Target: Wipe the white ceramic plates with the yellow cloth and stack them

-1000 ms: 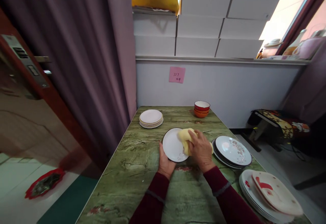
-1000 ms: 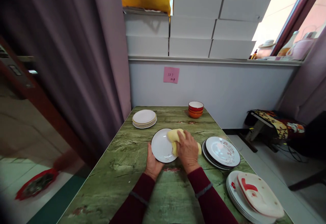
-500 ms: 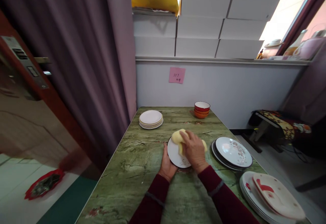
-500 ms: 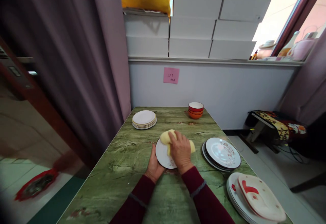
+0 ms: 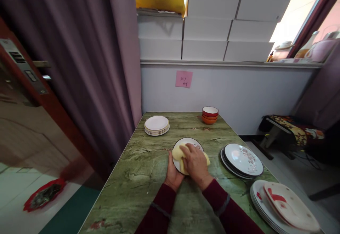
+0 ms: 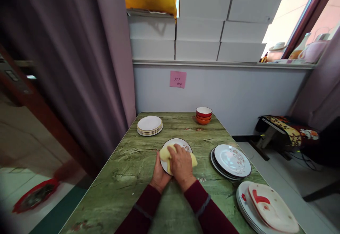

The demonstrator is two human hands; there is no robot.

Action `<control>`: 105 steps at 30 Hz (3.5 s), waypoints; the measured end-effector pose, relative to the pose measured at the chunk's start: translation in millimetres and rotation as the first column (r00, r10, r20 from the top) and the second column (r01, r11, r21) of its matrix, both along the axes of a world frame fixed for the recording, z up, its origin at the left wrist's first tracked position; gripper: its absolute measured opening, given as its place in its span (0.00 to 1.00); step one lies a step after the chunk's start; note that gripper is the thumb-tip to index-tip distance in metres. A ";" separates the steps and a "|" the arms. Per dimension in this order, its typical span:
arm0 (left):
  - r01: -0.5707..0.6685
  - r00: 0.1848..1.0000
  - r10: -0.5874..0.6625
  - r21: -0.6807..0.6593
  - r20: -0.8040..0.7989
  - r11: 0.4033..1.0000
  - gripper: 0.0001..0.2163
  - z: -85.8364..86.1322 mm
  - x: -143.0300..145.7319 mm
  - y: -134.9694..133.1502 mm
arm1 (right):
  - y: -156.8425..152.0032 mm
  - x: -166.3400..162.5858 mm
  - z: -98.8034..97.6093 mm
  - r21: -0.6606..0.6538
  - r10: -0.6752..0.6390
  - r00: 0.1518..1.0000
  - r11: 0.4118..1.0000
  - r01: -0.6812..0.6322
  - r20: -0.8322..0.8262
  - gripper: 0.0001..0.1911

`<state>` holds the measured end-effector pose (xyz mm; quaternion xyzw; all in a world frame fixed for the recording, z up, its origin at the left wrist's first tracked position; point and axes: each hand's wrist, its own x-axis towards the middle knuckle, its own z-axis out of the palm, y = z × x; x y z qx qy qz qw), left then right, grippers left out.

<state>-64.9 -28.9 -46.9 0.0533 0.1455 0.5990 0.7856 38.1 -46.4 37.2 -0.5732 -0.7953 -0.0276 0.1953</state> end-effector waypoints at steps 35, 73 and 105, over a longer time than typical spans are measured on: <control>0.001 1.000 0.000 0.010 -0.030 1.000 0.30 -2.8 -0.3 -1.6 | -20.9 -4.4 -16.9 0.017 0.057 0.995 0.998 -0.058 0.080 0.24; -0.018 0.999 0.021 0.061 -0.040 0.998 0.25 -1.8 0.2 -2.9 | -17.6 5.4 2.2 -0.008 -0.066 0.996 0.998 0.065 -0.064 0.27; 0.001 1.000 0.002 0.096 -0.030 0.995 0.33 -16.8 -0.9 3.0 | 17.2 41.0 2.8 -0.001 -0.362 0.902 0.928 0.373 -0.236 0.27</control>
